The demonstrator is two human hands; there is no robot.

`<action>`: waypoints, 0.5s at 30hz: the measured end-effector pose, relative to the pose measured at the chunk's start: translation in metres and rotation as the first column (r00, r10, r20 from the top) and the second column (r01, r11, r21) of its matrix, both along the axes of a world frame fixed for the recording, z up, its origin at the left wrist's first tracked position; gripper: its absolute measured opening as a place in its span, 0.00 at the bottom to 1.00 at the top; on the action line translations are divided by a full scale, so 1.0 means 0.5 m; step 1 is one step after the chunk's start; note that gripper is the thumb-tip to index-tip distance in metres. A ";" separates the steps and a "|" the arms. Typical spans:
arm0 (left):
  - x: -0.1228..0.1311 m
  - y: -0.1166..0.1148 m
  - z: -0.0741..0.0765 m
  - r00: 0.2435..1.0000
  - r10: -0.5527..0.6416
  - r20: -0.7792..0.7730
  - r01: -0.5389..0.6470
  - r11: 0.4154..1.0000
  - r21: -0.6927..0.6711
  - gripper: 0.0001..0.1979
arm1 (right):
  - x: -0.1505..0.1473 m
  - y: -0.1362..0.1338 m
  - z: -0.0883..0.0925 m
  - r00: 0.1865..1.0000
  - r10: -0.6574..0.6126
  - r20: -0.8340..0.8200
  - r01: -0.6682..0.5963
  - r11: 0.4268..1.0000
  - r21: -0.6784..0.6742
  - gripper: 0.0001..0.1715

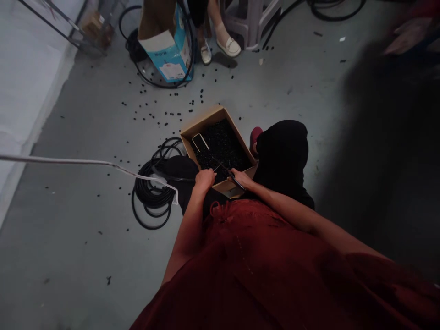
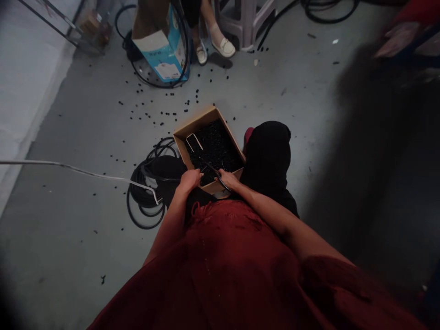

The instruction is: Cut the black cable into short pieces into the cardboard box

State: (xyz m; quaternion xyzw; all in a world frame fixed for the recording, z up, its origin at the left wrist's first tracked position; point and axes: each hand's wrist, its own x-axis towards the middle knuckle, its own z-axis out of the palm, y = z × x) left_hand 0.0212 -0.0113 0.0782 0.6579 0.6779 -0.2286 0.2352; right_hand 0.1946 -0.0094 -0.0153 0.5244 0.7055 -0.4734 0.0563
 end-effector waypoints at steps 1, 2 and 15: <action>0.001 0.004 -0.003 1.000 0.011 0.018 -0.011 1.000 -0.021 0.19 | 0.000 0.000 0.000 1.000 0.010 0.002 -0.010 1.000 0.006 0.20; 0.002 0.007 -0.009 0.999 0.024 0.033 -0.023 0.999 -0.038 0.19 | 0.000 0.000 0.000 1.000 0.021 0.005 -0.021 1.000 0.013 0.19; 0.011 -0.028 -0.075 0.998 0.058 0.013 -0.059 0.992 0.112 0.18 | 0.002 -0.006 -0.002 0.996 0.004 0.092 -0.002 1.000 -0.016 0.22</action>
